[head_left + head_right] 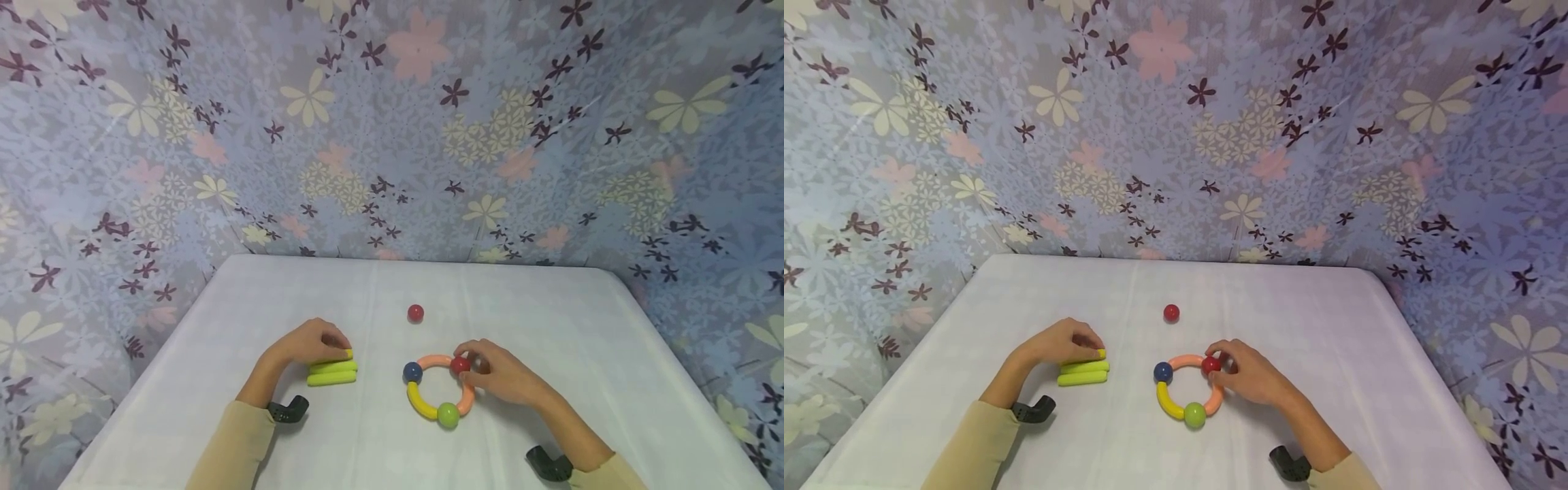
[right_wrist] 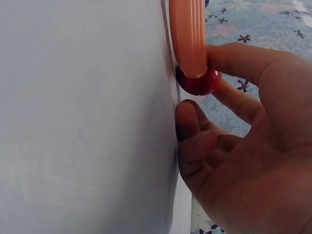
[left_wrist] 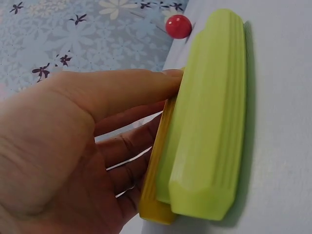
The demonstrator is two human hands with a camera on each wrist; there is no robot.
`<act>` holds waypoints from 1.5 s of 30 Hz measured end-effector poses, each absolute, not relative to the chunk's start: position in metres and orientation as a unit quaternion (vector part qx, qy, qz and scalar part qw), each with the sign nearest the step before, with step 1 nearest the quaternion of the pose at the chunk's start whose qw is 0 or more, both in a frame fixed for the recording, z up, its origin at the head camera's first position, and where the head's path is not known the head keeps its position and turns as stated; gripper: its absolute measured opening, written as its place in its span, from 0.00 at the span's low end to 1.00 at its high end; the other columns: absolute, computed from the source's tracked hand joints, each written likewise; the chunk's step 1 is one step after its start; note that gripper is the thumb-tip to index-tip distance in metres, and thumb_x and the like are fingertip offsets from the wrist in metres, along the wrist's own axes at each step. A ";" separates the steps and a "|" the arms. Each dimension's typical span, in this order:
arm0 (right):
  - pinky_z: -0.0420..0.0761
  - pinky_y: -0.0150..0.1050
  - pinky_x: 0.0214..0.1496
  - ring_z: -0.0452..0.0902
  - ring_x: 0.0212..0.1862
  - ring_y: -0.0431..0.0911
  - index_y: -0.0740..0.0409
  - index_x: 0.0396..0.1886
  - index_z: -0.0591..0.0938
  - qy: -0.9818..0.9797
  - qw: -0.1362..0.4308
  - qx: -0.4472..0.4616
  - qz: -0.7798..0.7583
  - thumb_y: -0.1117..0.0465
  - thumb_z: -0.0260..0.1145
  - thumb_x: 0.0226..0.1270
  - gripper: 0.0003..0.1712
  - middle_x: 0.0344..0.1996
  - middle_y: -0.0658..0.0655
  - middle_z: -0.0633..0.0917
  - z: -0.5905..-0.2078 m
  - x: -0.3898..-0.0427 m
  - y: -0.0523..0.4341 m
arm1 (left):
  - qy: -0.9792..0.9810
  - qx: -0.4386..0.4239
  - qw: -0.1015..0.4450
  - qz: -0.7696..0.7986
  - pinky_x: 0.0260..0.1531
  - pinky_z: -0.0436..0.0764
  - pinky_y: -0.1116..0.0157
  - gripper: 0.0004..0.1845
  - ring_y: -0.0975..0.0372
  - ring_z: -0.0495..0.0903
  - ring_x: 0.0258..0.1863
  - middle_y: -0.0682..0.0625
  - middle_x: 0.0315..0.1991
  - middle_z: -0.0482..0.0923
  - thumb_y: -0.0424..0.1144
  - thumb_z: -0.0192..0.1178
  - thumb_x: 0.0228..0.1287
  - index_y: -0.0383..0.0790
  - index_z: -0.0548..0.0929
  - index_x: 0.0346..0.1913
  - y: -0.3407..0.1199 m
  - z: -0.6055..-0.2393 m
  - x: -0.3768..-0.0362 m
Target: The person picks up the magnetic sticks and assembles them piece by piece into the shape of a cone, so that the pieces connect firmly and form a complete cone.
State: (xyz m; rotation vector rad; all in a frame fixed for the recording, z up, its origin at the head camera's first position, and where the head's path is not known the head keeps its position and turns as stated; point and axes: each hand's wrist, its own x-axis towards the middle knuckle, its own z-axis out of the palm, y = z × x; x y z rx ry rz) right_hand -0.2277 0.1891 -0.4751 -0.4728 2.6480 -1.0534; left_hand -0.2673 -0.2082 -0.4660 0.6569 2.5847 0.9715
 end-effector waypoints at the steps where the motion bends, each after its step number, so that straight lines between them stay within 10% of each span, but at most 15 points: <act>1: 0.75 0.40 0.35 0.71 0.37 0.46 0.42 0.54 0.78 0.908 0.121 -0.171 -0.362 0.56 0.70 0.60 0.21 0.40 0.45 0.78 -0.475 -0.227 0.190 | 0.901 0.229 0.149 0.338 0.39 0.78 0.61 0.07 0.63 0.78 0.35 0.61 0.34 0.82 0.47 0.67 0.59 0.52 0.87 0.39 -0.208 -0.466 -0.268; 18: 0.77 0.36 0.31 0.73 0.34 0.46 0.41 0.52 0.81 0.882 0.112 -0.244 -0.387 0.61 0.66 0.66 0.17 0.42 0.44 0.78 -0.474 -0.227 0.195 | 0.917 0.184 0.116 0.334 0.36 0.78 0.62 0.11 0.62 0.76 0.36 0.58 0.35 0.80 0.37 0.68 0.56 0.47 0.86 0.43 -0.202 -0.464 -0.266; 31: 0.80 0.37 0.32 0.75 0.35 0.45 0.49 0.53 0.80 0.881 0.117 -0.232 -0.396 0.61 0.67 0.64 0.18 0.44 0.47 0.79 -0.472 -0.226 0.192 | 0.889 0.222 -0.038 0.399 0.39 0.81 0.66 0.15 0.62 0.79 0.39 0.55 0.44 0.80 0.34 0.63 0.63 0.40 0.82 0.53 -0.183 -0.451 -0.263; 45: 0.80 0.37 0.32 0.75 0.36 0.45 0.48 0.53 0.80 0.879 0.128 -0.227 -0.400 0.61 0.67 0.64 0.17 0.44 0.47 0.79 -0.473 -0.225 0.187 | 0.844 0.193 -0.015 0.501 0.44 0.81 0.65 0.12 0.63 0.79 0.45 0.54 0.44 0.80 0.36 0.65 0.63 0.48 0.80 0.48 -0.154 -0.441 -0.252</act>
